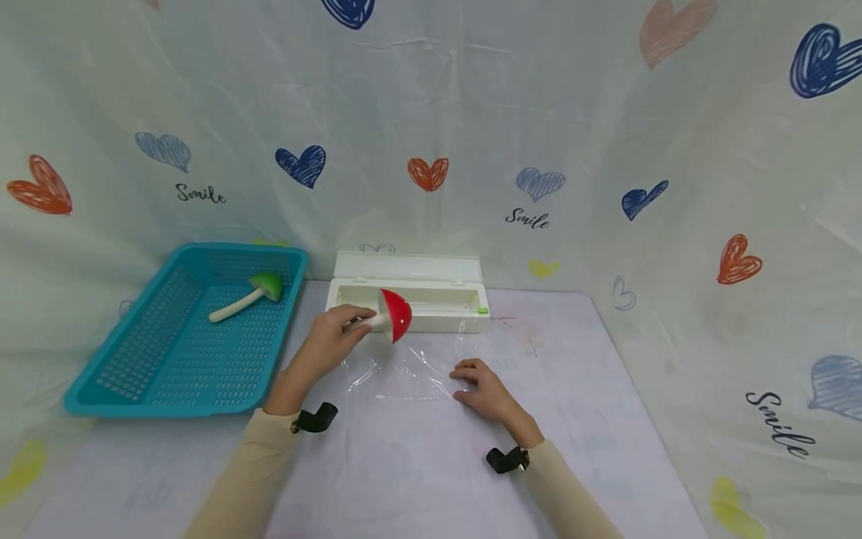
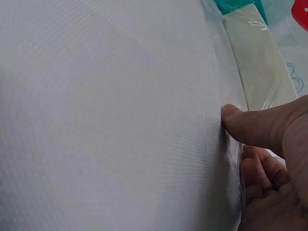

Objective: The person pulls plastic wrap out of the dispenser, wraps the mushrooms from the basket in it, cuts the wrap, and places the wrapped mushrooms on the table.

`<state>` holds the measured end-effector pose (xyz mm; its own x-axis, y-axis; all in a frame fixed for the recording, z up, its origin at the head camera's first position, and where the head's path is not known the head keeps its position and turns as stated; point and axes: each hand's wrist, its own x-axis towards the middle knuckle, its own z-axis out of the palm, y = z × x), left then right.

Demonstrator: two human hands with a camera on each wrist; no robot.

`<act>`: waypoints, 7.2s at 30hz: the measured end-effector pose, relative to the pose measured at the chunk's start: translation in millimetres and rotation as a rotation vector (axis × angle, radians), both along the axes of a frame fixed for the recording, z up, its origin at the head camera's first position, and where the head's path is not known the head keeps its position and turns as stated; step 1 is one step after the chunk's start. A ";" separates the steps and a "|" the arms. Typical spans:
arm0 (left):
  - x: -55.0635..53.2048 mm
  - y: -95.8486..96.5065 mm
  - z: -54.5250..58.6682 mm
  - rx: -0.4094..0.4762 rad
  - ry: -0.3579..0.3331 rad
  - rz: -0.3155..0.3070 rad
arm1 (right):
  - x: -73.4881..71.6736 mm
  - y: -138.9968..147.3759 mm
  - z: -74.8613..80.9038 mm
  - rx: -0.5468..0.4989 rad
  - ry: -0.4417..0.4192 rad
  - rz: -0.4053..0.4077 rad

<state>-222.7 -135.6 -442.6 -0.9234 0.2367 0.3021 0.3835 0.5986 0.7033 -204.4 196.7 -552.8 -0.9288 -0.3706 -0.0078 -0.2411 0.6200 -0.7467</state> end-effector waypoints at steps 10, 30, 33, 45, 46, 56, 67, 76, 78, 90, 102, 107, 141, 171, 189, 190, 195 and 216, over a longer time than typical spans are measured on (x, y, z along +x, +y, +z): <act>-2.6 42.7 -41.4 -0.026 -0.127 -0.078 | 3.1 1.3 -2.0 0.019 -0.019 -0.022; -11.6 72.8 -82.6 -0.044 -0.196 -0.134 | 4.6 0.7 -4.2 -0.025 0.066 -0.025; -12.8 75.6 -83.3 -0.065 -0.192 -0.137 | 6.2 2.5 -3.6 -0.031 0.116 -0.033; -10.1 75.3 -79.7 -0.097 -0.199 -0.095 | 18.9 30.0 8.1 -0.057 0.167 -0.140; -10.1 75.7 -79.9 -0.100 -0.194 -0.095 | 19.8 33.5 9.1 -0.045 0.168 -0.145; -9.3 75.2 -79.8 -0.101 -0.183 -0.117 | 16.2 51.2 10.1 0.117 0.100 -0.004; -12.9 75.8 -81.2 -0.104 -0.215 -0.105 | 10.7 47.3 8.9 0.141 0.191 0.023; -15.7 75.2 -84.0 -0.111 -0.197 -0.122 | -0.9 38.2 23.3 0.113 0.192 -0.074; -16.8 75.2 -85.1 -0.115 -0.190 -0.124 | -5.6 32.4 27.2 0.094 0.203 -0.077; -19.9 78.8 -80.9 -0.158 -0.211 -0.148 | -24.3 -2.3 48.1 0.045 0.378 -0.053; -17.9 78.8 -82.5 -0.171 -0.217 -0.159 | -26.3 -32.9 46.7 -0.011 0.459 -0.055; -17.0 78.3 -83.6 -0.177 -0.207 -0.172 | -23.5 -36.2 40.2 -0.024 0.464 -0.061; 17.4 0.8 -57.4 -0.306 -0.196 -0.162 | -17.4 -46.7 42.6 -0.063 0.411 -0.044; 34.0 -30.6 -67.8 -0.593 -0.232 -0.139 | -19.2 -51.7 52.1 0.008 0.310 -0.042; -1.8 -13.1 -58.5 -0.339 -0.070 0.043 | -22.0 -56.1 52.9 -0.016 0.306 -0.033; -3.3 -11.8 -58.6 -0.335 -0.063 0.067 | -22.2 -56.4 52.5 -0.009 0.303 -0.035; -10.3 -3.9 -60.0 -0.334 -0.093 0.199 | -22.4 -57.0 52.7 0.031 0.313 -0.036; 1.5 31.3 -86.6 -0.140 -0.165 -0.088 | -23.2 -56.3 46.6 0.024 0.311 -0.058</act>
<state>-221.1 -104.3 -529.3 -0.9316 0.3474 0.1070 0.3250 0.6641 0.6733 -227.6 140.4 -506.3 -0.9075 -0.3202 0.2719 -0.4194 0.6556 -0.6279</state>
